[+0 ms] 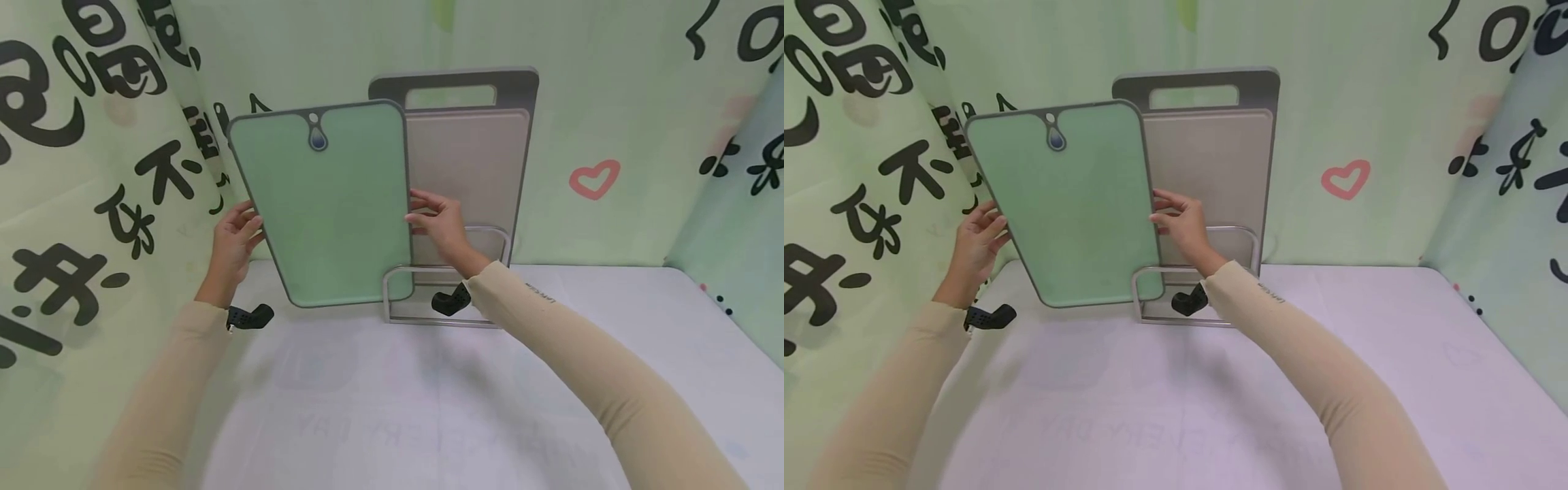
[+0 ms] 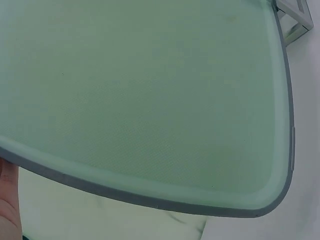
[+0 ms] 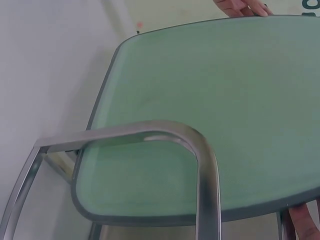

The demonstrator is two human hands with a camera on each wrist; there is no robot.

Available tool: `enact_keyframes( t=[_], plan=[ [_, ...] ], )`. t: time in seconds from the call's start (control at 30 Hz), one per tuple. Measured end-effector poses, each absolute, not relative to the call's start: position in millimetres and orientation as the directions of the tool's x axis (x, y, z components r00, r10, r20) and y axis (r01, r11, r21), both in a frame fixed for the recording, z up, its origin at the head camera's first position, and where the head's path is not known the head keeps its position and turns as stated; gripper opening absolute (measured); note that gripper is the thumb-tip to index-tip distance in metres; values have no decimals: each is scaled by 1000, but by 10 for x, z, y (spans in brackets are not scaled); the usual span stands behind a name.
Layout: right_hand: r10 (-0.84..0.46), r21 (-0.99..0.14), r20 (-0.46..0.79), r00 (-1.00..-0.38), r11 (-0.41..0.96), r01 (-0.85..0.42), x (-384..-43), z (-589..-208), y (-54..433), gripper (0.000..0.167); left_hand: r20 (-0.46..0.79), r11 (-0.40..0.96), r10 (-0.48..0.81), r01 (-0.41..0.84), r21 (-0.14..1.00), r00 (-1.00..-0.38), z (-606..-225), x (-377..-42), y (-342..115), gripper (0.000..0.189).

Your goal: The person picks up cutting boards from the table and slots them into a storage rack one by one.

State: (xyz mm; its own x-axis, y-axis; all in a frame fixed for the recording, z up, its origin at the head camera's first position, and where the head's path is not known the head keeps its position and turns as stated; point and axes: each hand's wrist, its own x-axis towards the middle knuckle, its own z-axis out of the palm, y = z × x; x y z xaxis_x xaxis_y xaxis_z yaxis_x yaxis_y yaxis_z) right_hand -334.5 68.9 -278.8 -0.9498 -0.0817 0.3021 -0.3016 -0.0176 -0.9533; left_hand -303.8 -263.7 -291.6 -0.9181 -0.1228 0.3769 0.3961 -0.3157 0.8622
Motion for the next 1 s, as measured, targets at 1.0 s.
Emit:
enact_keyframes(
  t=[1.0],
  plan=[
    [-15,-954,296,-955,-51,-294,-3339,-2806,1119,48,369,-246,-83,378,893,-926,-2869,-3156,-2215,19]
  ],
)
